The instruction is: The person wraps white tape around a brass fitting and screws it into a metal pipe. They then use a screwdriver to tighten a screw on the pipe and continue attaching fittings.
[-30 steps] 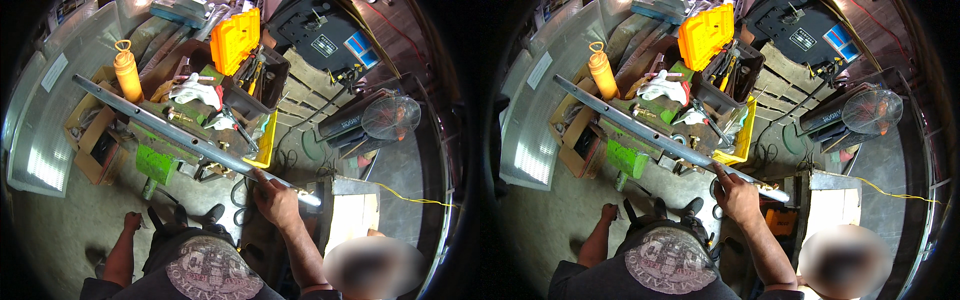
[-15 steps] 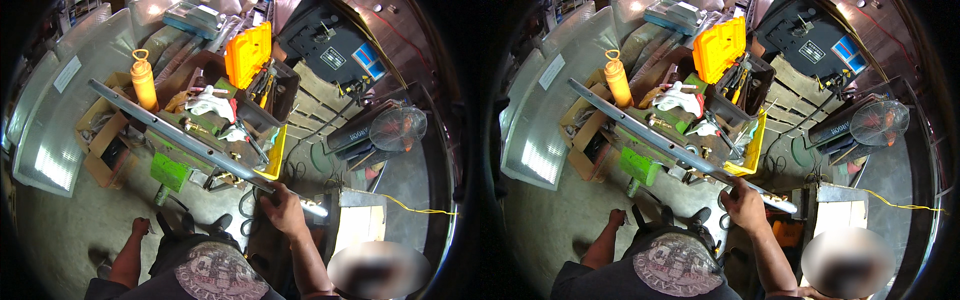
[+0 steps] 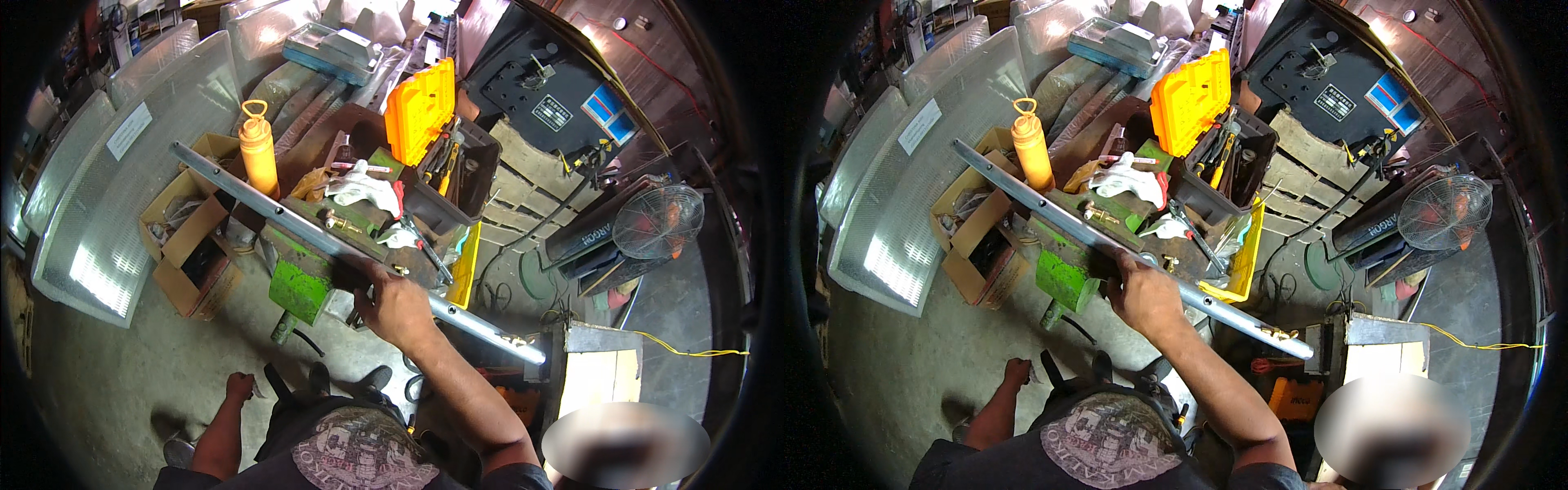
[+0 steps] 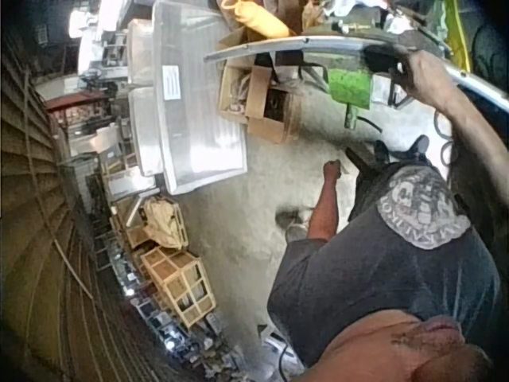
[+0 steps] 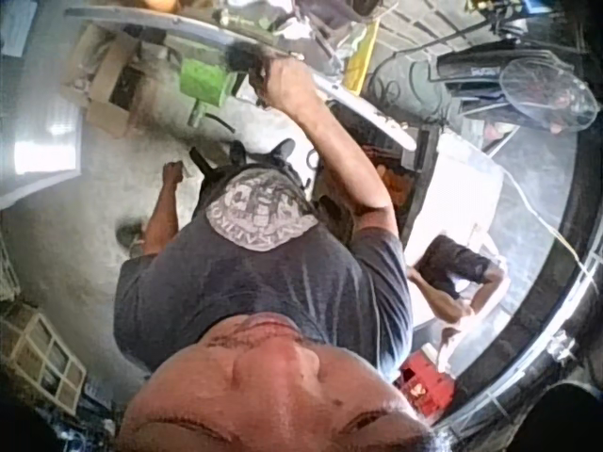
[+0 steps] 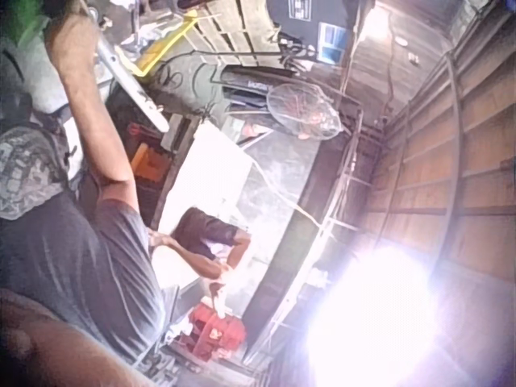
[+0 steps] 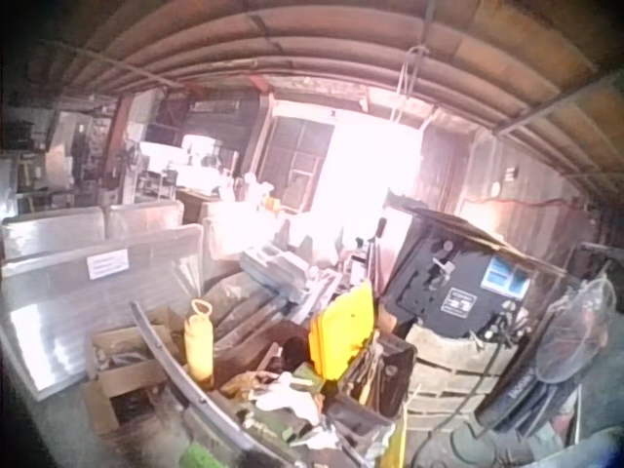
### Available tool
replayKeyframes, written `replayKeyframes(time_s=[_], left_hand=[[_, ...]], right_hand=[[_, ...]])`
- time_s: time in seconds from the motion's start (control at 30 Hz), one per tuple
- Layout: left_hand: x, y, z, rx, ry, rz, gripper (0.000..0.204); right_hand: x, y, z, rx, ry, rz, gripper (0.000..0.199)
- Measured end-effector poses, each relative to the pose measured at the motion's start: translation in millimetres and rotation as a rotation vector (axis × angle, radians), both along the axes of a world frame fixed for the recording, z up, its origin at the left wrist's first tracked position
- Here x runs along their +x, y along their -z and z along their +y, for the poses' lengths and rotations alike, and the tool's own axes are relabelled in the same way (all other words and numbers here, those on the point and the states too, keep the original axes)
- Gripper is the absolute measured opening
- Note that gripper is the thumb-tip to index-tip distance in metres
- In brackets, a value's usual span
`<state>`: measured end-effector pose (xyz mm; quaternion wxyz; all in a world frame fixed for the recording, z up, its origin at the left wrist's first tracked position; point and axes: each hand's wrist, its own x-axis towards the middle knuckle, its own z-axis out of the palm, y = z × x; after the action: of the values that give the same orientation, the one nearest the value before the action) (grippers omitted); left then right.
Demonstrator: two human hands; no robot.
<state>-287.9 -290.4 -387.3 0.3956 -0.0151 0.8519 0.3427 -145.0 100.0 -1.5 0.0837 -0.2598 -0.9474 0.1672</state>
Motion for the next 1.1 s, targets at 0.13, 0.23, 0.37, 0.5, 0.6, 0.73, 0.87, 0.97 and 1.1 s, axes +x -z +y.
replayKeyframes(time_s=[0.13,0.23,0.37,0.5,0.6,0.73,0.87,0.97,1.1], left_hand=[[8.1,15.5,-29.5,-0.014,-0.043,-0.035,0.035],[12.2,20.4,-38.0,-0.009,-0.053,-0.035,0.035],[5.7,19.8,-31.2,0.021,-0.051,-0.055,0.037],[4.7,21.0,-10.3,0.019,-0.012,0.002,0.037],[1.8,21.5,2.9,0.048,0.032,-0.014,0.036],[-1.6,8.1,16.7,0.046,0.030,0.016,0.036],[-4.2,1.1,12.7,0.036,0.036,-0.005,0.035],[-7.6,3.7,7.3,0.071,0.070,0.133,0.028],[-18.9,-70.2,29.8,0.531,-0.137,0.181,0.018]], right_hand=[[-7.8,-14.9,0.9,0.025,0.037,-0.149,0.046],[-8.7,-17.9,2.4,0.109,-0.019,-0.152,0.046],[-9.5,-13.0,-0.5,0.063,-0.078,-0.227,0.068],[-13.7,-18.7,-24.5,-0.241,-0.033,-0.326,0.102],[-23.3,-13.9,-27.8,-0.175,0.031,-0.356,0.099],[-17.5,-15.0,-28.1,-0.047,0.065,-0.369,0.090],[-15.1,-24.2,-25.0,-0.013,0.062,-0.331,0.077],[-12.7,-18.3,-23.1,0.072,0.071,-0.254,0.066],[13.5,-37.3,-25.6,-0.020,0.058,-0.330,0.057]])
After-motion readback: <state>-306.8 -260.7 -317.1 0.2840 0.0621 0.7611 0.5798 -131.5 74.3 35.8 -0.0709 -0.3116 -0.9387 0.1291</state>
